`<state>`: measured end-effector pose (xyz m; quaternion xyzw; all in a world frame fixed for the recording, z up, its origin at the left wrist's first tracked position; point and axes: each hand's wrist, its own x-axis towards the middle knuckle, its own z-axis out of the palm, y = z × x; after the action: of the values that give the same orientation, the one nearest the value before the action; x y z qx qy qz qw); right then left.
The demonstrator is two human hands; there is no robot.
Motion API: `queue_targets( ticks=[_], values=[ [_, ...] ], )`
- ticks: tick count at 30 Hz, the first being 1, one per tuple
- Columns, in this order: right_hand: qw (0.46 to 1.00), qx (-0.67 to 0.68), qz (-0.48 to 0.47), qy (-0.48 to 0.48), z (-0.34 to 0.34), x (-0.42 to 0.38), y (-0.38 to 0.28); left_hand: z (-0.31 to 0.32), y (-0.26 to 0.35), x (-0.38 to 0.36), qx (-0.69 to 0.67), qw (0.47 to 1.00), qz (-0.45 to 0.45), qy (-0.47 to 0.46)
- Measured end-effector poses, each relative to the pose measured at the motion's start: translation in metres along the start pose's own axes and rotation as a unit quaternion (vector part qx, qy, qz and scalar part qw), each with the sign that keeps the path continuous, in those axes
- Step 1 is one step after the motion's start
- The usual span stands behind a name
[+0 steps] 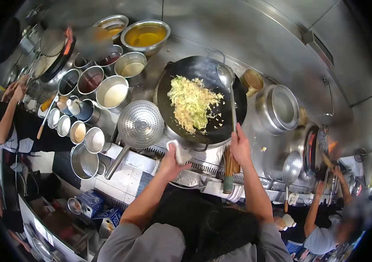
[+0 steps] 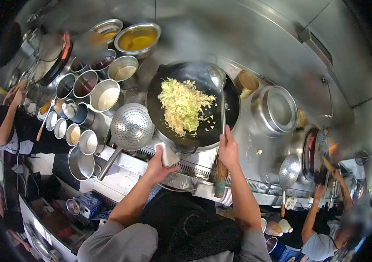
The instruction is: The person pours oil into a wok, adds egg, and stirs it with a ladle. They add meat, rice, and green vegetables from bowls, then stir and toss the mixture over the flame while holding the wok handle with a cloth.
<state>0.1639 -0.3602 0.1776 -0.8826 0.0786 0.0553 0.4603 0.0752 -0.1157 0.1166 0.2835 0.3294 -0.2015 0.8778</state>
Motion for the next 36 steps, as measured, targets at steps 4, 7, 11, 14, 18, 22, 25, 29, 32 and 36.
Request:
queue_targets(
  ticks=[4, 7, 11, 14, 18, 22, 25, 29, 32, 36],
  values=[
    [0.998, 0.005, -0.033, -0.055, 0.026, 0.002, 0.007, 0.025, -0.015, 0.042, 0.076, 0.997, -0.006, -0.019],
    [0.958, -0.124, -0.246, -0.077, 0.010, -0.014, 0.047, 0.005, -0.028, 0.090, 0.149, 0.981, 0.065, -0.103],
    [0.944, -0.244, -0.193, -0.111, -0.071, -0.045, 0.058, 0.015, -0.012, 0.091, 0.080, 0.994, 0.032, -0.069],
    [0.964, -0.225, -0.135, -0.038, -0.101, -0.064, 0.087, 0.015, -0.020, 0.104, 0.133, 0.988, 0.057, -0.045],
    [0.934, -0.213, -0.279, 0.071, -0.100, -0.077, 0.114, 0.039, -0.029, 0.064, 0.084, 0.990, 0.105, -0.035],
    [0.982, -0.097, -0.002, -0.162, -0.159, -0.114, 0.030, 0.042, -0.039, 0.001, 0.121, 0.990, 0.075, -0.019],
    [0.930, -0.110, 0.081, -0.342, -0.232, -0.143, -0.026, 0.070, -0.065, -0.083, 0.092, 0.986, 0.139, 0.009],
    [0.925, -0.212, -0.102, -0.300, -0.190, -0.099, 0.015, 0.057, -0.071, -0.007, 0.097, 0.991, 0.085, -0.026],
    [0.949, -0.178, -0.140, -0.221, -0.130, -0.107, 0.064, 0.006, -0.133, 0.002, 0.174, 0.964, 0.199, 0.000],
    [0.928, -0.165, -0.181, -0.280, -0.180, -0.144, 0.062, -0.019, -0.147, -0.058, 0.204, 0.967, 0.147, 0.027]
  ],
)
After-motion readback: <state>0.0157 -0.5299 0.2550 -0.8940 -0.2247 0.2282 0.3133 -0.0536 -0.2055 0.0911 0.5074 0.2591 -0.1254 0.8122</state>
